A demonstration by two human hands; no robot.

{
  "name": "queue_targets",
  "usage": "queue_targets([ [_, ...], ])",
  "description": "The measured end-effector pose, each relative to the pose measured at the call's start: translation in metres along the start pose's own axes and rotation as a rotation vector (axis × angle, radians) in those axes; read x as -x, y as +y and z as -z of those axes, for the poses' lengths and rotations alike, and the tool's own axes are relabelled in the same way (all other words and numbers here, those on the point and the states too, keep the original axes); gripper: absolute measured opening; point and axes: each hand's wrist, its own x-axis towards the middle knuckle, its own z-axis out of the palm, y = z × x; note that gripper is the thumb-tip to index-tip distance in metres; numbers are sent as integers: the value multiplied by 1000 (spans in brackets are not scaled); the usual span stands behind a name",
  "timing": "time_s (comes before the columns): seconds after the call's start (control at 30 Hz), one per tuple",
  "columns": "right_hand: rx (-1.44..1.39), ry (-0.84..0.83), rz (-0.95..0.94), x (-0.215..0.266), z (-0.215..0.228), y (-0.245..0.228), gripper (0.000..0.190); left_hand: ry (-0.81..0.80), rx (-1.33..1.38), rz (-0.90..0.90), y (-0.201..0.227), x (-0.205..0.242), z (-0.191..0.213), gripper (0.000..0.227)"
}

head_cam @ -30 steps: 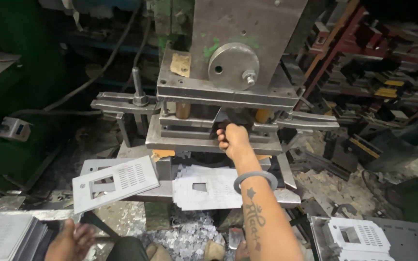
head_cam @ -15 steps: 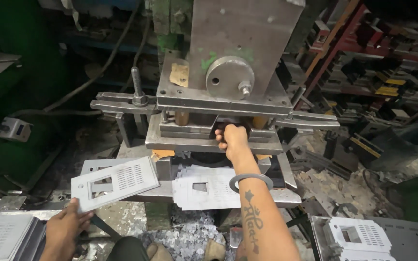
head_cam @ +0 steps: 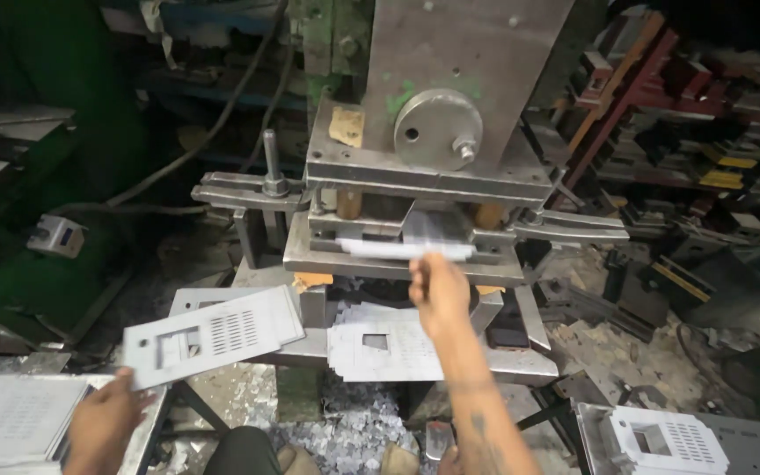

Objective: Operating a manual industrial stamping press to process and form metal sheets into parts.

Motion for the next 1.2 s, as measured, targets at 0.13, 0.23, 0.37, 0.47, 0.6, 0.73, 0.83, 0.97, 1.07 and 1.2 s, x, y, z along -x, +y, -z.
queue_targets([
  [0.13, -48, 49, 109, 83, 22, 33, 14, 31, 296, -120, -26, -2, 34, 53],
  [0.23, -18, 129, 73, 115, 40, 57, 15, 86, 405, -150, 28, 58, 32, 48],
  [0.37, 80, 183, -92, 110, 84, 106, 24, 29, 459, -83, 74, 107, 13, 49],
  [0.47, 241, 192, -184, 108, 105, 130, 33, -233, 134, -235, 105, 149, -17, 48],
  [0.6, 285, 97, -140, 123, 68, 105, 30, -411, 579, -102, 112, 153, -112, 42],
  [0.73, 190, -74, 24, 132, 11, 57, 28, -563, 606, -169, 141, 178, -209, 42],
  [0.83, 146, -123, 104, 116, -18, 25, 31, -644, 713, -154, 159, 184, -250, 43],
  [0.97, 145, -114, 101, 60, -31, 2, 33, -761, 940, 16, 167, 190, -256, 51],
  [1.07, 251, -73, 54, -1, -34, -5, 27, -769, 810, 49, 153, 201, -226, 55],
  [1.2, 452, -12, 70, -49, -36, -19, 23, -715, 537, 102, 98, 184, -183, 59],
])
